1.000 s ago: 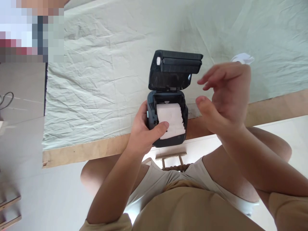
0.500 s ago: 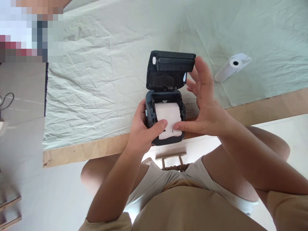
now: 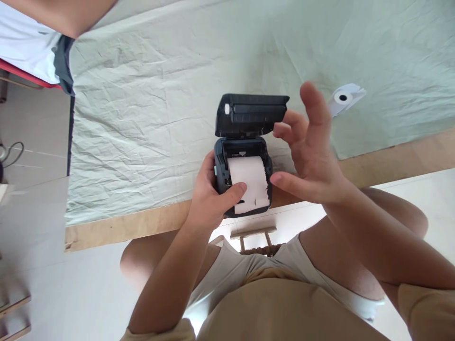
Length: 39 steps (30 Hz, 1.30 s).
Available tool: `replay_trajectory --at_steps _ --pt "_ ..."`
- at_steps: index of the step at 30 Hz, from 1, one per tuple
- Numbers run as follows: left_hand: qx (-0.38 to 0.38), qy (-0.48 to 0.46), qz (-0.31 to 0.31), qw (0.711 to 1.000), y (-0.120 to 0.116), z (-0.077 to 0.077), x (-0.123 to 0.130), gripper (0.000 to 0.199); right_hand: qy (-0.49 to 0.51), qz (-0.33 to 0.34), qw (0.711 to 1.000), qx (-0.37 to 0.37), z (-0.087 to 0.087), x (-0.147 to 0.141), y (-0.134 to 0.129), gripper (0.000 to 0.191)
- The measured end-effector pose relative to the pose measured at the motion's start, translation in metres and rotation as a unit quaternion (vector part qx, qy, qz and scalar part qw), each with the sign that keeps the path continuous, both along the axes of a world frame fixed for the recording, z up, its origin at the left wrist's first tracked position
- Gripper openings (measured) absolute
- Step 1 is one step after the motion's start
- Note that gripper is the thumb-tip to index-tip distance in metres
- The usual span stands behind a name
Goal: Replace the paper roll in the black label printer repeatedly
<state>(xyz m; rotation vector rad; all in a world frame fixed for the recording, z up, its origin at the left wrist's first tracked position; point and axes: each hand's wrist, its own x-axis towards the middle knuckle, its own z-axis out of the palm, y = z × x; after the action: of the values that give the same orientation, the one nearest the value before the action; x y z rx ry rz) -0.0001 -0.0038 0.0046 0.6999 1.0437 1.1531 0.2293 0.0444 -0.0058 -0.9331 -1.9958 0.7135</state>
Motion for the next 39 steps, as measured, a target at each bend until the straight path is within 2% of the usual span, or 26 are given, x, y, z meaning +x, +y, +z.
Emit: replay_trajectory --at_steps 5,7,9,12,15,19,26,31,36,39 --pt "-0.002 -0.008 0.006 1.000 0.000 0.002 0.002 0.070 0.081 0.019 0.996 0.030 0.000 -0.001 0.000 0.062" --pt "-0.008 -0.009 0.010 1.000 0.000 0.003 0.002 0.070 0.064 0.029 0.996 0.053 0.000 -0.001 -0.001 0.047" --pt "-0.013 -0.006 0.009 1.000 0.000 0.004 0.001 0.073 0.026 0.035 0.997 0.060 0.000 -0.001 -0.001 0.040" --pt "0.013 -0.007 -0.011 1.000 -0.001 0.003 0.000 0.075 0.017 0.041 0.999 0.029 -0.002 0.000 -0.001 0.041" --pt "0.061 -0.013 -0.028 0.998 -0.002 0.002 0.000 0.074 0.041 0.061 0.997 -0.037 -0.006 0.000 0.001 0.056" --pt "0.038 -0.008 -0.029 0.999 -0.002 0.003 0.003 0.065 0.042 0.097 0.989 -0.106 -0.011 0.001 0.004 0.068" --pt "0.023 -0.022 -0.035 0.999 -0.001 0.006 0.002 0.057 0.030 0.080 0.991 -0.106 -0.011 0.004 0.006 0.071" --pt "0.042 -0.011 -0.054 0.998 -0.001 0.007 0.000 0.064 0.042 0.090 0.990 -0.097 -0.013 0.003 0.004 0.070" --pt "0.047 -0.012 -0.050 0.998 -0.002 0.007 -0.001 0.068 0.051 0.090 0.988 -0.117 -0.013 0.003 0.003 0.071" --pt "0.051 -0.019 -0.036 0.998 -0.002 0.005 0.001 0.060 0.047 0.081 0.986 -0.139 -0.010 0.001 0.002 0.072"
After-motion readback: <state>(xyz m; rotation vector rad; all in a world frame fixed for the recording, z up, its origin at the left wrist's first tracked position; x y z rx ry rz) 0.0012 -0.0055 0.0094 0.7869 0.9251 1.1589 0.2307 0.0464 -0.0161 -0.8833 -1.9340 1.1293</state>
